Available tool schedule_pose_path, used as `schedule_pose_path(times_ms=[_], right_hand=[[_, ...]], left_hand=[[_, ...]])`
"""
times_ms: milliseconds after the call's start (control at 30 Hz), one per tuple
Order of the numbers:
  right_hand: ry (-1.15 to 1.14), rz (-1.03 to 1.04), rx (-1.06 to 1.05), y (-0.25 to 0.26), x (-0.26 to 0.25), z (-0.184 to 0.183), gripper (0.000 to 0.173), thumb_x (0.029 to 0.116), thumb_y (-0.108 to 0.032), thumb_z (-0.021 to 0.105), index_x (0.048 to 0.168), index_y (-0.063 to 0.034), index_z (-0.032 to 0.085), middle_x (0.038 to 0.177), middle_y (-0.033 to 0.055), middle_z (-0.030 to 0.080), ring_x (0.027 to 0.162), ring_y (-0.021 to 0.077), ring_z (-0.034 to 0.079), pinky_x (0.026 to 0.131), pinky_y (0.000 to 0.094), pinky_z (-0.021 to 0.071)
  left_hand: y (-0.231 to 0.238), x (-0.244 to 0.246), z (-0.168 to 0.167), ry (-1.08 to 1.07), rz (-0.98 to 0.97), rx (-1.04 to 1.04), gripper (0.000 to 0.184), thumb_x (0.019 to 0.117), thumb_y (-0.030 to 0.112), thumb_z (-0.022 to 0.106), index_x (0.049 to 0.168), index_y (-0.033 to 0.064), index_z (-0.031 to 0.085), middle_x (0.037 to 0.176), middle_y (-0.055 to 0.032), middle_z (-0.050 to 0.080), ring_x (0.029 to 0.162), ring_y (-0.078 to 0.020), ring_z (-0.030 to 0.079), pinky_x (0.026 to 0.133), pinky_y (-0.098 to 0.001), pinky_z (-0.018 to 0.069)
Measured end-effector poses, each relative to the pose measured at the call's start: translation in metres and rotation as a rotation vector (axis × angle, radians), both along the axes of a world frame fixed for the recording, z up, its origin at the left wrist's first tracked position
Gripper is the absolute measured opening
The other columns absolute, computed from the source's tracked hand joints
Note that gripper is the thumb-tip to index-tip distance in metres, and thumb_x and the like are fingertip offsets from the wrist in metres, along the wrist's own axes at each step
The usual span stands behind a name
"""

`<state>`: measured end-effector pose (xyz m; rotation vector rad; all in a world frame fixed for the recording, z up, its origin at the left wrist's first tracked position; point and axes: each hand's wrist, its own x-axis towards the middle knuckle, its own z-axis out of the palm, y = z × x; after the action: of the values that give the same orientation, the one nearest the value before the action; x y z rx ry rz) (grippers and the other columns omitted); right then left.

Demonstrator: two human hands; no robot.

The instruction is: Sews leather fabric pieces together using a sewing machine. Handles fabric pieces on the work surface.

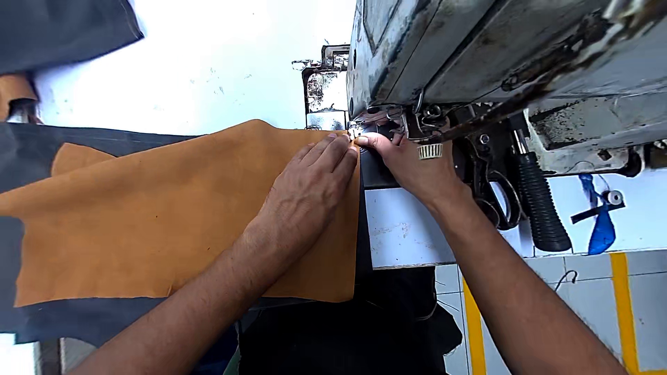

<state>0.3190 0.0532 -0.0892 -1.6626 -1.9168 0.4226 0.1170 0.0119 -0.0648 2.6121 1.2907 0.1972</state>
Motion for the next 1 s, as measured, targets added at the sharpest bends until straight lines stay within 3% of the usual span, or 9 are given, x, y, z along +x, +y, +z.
schedule_pose_path(times_ms=[100,167,267,367,433,500,633,900,1000], right_hand=[[0.05,0.038,0.084,0.002,0.001,-0.011,0.018,0.0893,-0.029,0.074,0.095,-0.0111,0.076,0.093,0.0041,0.074,0.085,0.011,0.069,0.079,0.0284,0.0553],[0.028,0.045,0.036,-0.007,0.0,-0.003,0.017,0.0952,-0.025,0.069,0.102,-0.0108,0.076,0.098,0.0041,0.074,0.095,0.0133,0.069,0.087,0.03,0.0551],[0.117,0.052,-0.002,-0.022,-0.003,-0.001,0.012,0.0977,-0.016,0.067,0.101,-0.0127,0.078,0.097,0.0006,0.075,0.098,0.0141,0.067,0.089,0.0304,0.0536],[0.014,0.111,0.109,-0.03,-0.006,-0.008,0.021,0.1019,-0.012,0.059,0.103,-0.0115,0.079,0.1,0.0066,0.074,0.099,0.023,0.065,0.089,0.0351,0.0516],[-0.056,0.051,0.079,-0.023,-0.01,-0.008,0.022,0.1026,-0.018,0.057,0.106,-0.0122,0.078,0.105,0.0082,0.074,0.104,0.0231,0.066,0.092,0.0347,0.0534],[-0.059,-0.023,0.07,-0.01,-0.014,-0.01,0.021,0.0993,-0.022,0.061,0.105,-0.0113,0.078,0.106,0.0091,0.073,0.106,0.0204,0.068,0.094,0.0334,0.0538],[-0.062,-0.069,0.068,0.014,-0.014,-0.018,0.027,0.0905,-0.026,0.064,0.102,-0.0037,0.073,0.102,0.0153,0.074,0.105,0.0267,0.069,0.092,0.0442,0.052],[-0.051,-0.092,0.053,0.018,-0.017,-0.029,0.027,0.09,-0.028,0.065,0.103,-0.0052,0.073,0.103,0.0143,0.073,0.106,0.0263,0.069,0.092,0.0442,0.0526],[-0.043,-0.078,0.063,0.011,-0.016,-0.016,0.026,0.0905,-0.026,0.067,0.102,-0.0032,0.073,0.101,0.0152,0.073,0.103,0.0263,0.07,0.091,0.0437,0.0534]], left_hand=[[0.002,-0.001,0.004,0.039,-0.006,0.004,0.041,0.1069,0.006,0.039,0.144,0.0095,0.057,0.151,-0.0117,0.055,0.144,-0.0275,0.048,0.119,-0.0472,0.0386],[0.002,-0.003,0.004,0.039,-0.006,0.009,0.041,0.1074,0.008,0.04,0.145,0.0117,0.057,0.15,-0.0109,0.055,0.144,-0.0281,0.048,0.119,-0.05,0.0377],[0.001,-0.004,0.002,0.035,-0.004,0.007,0.041,0.1082,0.01,0.041,0.145,0.0123,0.057,0.149,-0.0108,0.056,0.143,-0.0284,0.049,0.119,-0.0504,0.0381],[0.002,-0.004,0.002,0.048,-0.013,0.011,0.041,0.1076,0.009,0.041,0.145,0.0123,0.057,0.149,-0.0103,0.056,0.143,-0.0286,0.049,0.119,-0.0512,0.0376],[0.003,-0.004,0.003,0.067,-0.012,0.013,0.042,0.1074,0.009,0.04,0.146,0.0137,0.057,0.149,-0.0096,0.057,0.143,-0.0283,0.05,0.12,-0.0527,0.0366],[0.004,-0.005,0.004,0.086,-0.014,0.005,0.043,0.1073,0.009,0.04,0.147,0.0146,0.057,0.15,-0.0093,0.056,0.144,-0.028,0.049,0.12,-0.0545,0.0351],[0.004,-0.005,0.005,0.097,-0.013,-0.003,0.044,0.1073,0.009,0.04,0.148,0.0147,0.055,0.153,-0.0091,0.054,0.145,-0.0289,0.047,0.122,-0.0605,0.029],[0.004,-0.003,0.006,0.118,0.017,0.028,0.043,0.1089,0.011,0.037,0.147,0.0172,0.056,0.153,-0.0034,0.055,0.145,-0.0252,0.048,0.122,-0.0715,0.0158],[0.006,-0.004,0.006,0.113,0.022,0.039,0.042,0.1099,0.013,0.036,0.146,0.0179,0.057,0.152,-0.0022,0.056,0.145,-0.0251,0.048,0.121,-0.0736,0.0145]])
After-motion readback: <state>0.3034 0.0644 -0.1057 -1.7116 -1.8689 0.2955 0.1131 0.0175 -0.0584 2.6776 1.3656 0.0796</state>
